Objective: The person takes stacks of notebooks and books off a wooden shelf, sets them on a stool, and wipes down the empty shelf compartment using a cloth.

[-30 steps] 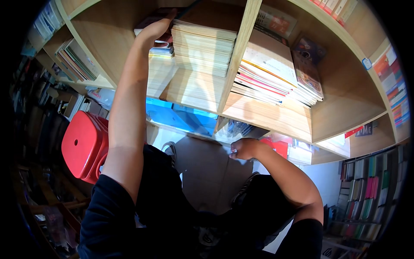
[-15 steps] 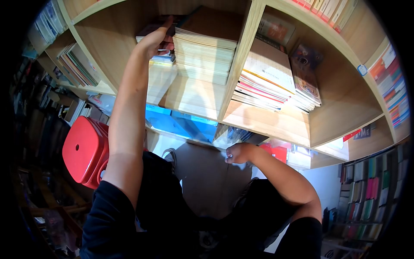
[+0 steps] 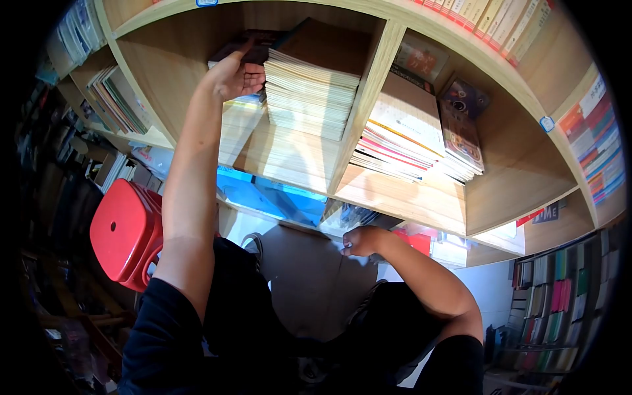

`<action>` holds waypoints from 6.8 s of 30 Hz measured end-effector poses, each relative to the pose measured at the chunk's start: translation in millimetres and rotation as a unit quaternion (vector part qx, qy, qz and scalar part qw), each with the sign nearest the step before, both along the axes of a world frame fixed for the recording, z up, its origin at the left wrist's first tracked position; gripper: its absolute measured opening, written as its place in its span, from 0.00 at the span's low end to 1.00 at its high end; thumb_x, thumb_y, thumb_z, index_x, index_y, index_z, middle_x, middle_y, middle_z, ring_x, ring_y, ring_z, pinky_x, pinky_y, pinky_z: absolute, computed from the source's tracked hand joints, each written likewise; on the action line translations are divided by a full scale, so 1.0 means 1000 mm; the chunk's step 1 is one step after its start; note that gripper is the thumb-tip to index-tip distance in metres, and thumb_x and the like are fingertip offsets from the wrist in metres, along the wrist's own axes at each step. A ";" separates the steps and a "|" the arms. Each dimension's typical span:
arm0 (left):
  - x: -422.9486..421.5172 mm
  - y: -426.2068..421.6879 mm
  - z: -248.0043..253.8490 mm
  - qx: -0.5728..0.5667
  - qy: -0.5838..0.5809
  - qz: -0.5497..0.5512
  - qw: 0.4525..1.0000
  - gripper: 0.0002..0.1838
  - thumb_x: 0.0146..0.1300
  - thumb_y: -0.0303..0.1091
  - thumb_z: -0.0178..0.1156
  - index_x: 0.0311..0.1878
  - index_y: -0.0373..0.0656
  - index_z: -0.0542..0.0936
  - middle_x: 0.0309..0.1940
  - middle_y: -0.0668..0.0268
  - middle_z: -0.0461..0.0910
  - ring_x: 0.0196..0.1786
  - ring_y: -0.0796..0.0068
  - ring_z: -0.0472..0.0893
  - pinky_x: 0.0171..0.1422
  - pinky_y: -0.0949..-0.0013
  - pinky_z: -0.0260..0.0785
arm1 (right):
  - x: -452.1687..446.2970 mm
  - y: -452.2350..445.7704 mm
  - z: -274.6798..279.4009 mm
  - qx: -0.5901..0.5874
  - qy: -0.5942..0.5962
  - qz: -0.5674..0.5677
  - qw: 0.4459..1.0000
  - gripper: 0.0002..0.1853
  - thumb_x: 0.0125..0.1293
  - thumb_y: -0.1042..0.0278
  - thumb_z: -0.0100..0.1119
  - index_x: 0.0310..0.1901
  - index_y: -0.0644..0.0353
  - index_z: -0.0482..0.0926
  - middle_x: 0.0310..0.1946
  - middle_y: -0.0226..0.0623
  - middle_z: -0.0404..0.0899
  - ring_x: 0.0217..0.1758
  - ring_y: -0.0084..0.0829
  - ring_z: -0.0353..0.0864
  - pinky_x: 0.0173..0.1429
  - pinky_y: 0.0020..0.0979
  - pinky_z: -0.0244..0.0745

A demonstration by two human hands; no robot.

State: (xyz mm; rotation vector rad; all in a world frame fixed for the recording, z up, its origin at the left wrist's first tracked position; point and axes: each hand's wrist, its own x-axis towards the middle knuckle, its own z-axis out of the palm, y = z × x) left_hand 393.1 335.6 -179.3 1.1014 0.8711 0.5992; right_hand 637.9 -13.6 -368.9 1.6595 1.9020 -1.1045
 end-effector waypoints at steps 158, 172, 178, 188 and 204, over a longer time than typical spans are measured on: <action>-0.277 -0.319 -0.099 0.167 -0.553 0.222 0.786 0.35 0.70 0.60 0.51 0.68 0.40 0.69 0.63 0.54 0.74 0.60 0.53 0.78 0.66 0.50 0.71 | -0.375 -0.036 0.179 0.508 0.489 -0.121 0.698 0.44 0.44 0.57 0.81 0.59 0.68 0.66 0.49 0.54 0.75 0.52 0.52 0.77 0.57 0.45 0.74; -0.455 -0.240 -0.051 -0.044 -0.193 0.433 0.880 0.25 0.66 0.39 0.65 0.61 0.35 0.73 0.51 0.53 0.82 0.51 0.59 0.84 0.57 0.57 0.78 | -0.161 -0.040 0.161 0.594 0.185 0.058 0.781 0.22 0.52 0.70 0.69 0.50 0.64 0.76 0.51 0.49 0.73 0.53 0.51 0.74 0.59 0.45 0.68; -0.482 -0.207 -0.087 -0.044 -0.062 0.425 0.902 0.22 0.65 0.35 0.65 0.61 0.40 0.75 0.52 0.58 0.83 0.51 0.63 0.85 0.57 0.58 0.79 | -0.107 -0.076 0.149 0.554 0.103 -0.047 0.825 0.20 0.54 0.73 0.65 0.50 0.65 0.75 0.53 0.50 0.73 0.56 0.53 0.72 0.61 0.44 0.67; -0.512 -0.194 -0.075 -0.158 0.047 0.425 0.890 0.21 0.65 0.39 0.66 0.54 0.36 0.77 0.46 0.56 0.85 0.43 0.61 0.87 0.53 0.57 0.80 | -0.075 -0.086 0.139 0.496 0.093 -0.070 0.860 0.21 0.53 0.75 0.65 0.50 0.65 0.73 0.53 0.49 0.72 0.57 0.52 0.71 0.62 0.44 0.66; -0.324 -0.125 0.135 0.416 0.723 0.012 0.552 0.24 0.60 0.51 0.67 0.45 0.37 0.80 0.34 0.52 0.84 0.37 0.56 0.84 0.42 0.57 0.74 | -0.078 -0.071 0.118 0.421 0.136 0.060 0.895 0.19 0.57 0.61 0.66 0.48 0.61 0.77 0.50 0.42 0.74 0.55 0.44 0.74 0.61 0.43 0.67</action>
